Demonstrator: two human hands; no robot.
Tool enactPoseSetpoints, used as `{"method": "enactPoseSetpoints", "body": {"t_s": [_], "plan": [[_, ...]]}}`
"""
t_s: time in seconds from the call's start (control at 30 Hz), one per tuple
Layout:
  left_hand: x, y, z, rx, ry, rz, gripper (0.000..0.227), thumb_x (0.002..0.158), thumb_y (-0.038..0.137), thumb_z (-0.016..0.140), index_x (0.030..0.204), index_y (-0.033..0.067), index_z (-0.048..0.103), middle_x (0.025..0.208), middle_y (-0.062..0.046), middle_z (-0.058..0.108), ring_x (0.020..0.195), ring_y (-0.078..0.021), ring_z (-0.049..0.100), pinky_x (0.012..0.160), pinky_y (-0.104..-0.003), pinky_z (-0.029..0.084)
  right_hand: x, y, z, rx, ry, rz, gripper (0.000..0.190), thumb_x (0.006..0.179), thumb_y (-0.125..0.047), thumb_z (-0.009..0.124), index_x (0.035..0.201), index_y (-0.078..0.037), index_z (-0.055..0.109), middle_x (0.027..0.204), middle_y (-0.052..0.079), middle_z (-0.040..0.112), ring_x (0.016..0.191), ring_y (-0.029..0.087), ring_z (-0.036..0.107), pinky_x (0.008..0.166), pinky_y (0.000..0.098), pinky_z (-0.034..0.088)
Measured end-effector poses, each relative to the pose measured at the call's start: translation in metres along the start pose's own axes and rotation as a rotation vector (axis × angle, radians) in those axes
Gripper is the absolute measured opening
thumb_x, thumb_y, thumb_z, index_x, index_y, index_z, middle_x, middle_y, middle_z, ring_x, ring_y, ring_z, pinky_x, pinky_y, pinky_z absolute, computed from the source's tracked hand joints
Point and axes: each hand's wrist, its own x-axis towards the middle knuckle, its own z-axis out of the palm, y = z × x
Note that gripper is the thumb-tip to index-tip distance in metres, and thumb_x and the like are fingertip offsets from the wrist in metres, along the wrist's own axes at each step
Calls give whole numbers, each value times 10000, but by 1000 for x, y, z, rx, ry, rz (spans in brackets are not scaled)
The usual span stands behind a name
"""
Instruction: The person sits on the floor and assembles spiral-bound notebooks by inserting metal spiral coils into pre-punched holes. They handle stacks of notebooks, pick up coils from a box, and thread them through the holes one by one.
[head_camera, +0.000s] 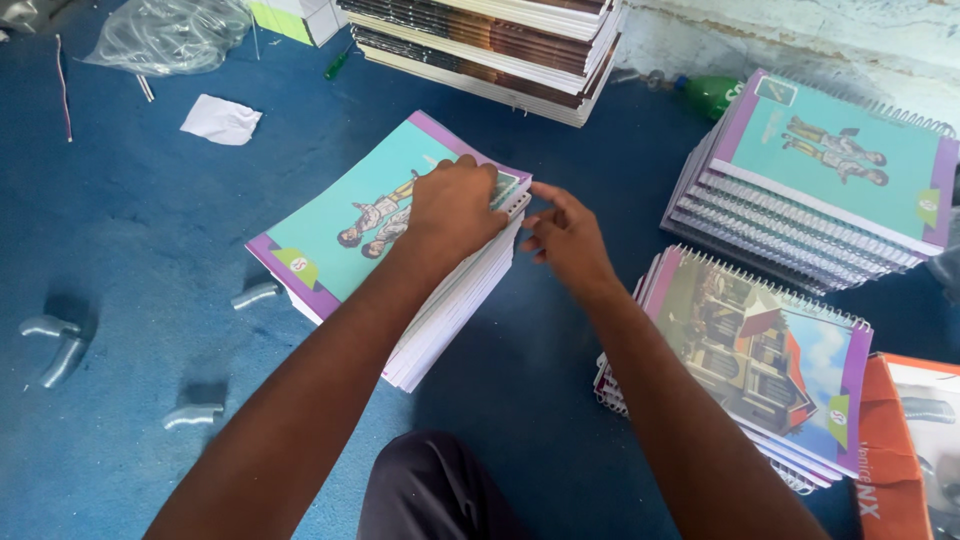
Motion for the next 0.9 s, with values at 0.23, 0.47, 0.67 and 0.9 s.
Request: {"method": "enactPoseSetpoints", "body": {"t_s": [0.23, 0.47, 0.67, 0.9], "plan": [[0, -3, -4, -35, -5, 13, 419, 726, 319, 832, 1042, 62, 732, 1013, -161, 687, 985, -347, 668, 835, -473, 535, 5, 1, -6, 43, 24, 16, 463, 971, -71, 550, 1433, -75, 529, 999, 85, 709, 748, 137, 691, 619, 274, 556], [0, -4, -2, -44, 6, 11, 394, 742, 299, 811, 1046, 61, 730, 1015, -167, 685, 990, -352, 667, 855, -466, 538, 7, 3, -4, -102, -44, -9, 486, 943, -38, 517, 1425, -82, 568, 979, 64, 701, 707, 134, 677, 598, 275, 541], [-1, -4, -3, -40, 12, 10, 392, 739, 295, 806, 1047, 64, 729, 1020, -165, 683, 996, -354, 660, 849, -481, 530, 11, -2, -10, 163, -67, 86, 402, 934, -51, 541, 1332, -62, 591, 946, 54, 684, 706, 130, 659, 595, 280, 529], [-2, -3, -3, -40, 6, 7, 384, 742, 293, 801, 1036, 58, 728, 1012, -163, 684, 981, -353, 663, 841, -474, 537, 22, 1, -10, 367, -95, 109, 286, 969, -79, 604, 1250, -29, 617, 960, 55, 667, 753, 120, 640, 599, 268, 489]]}}
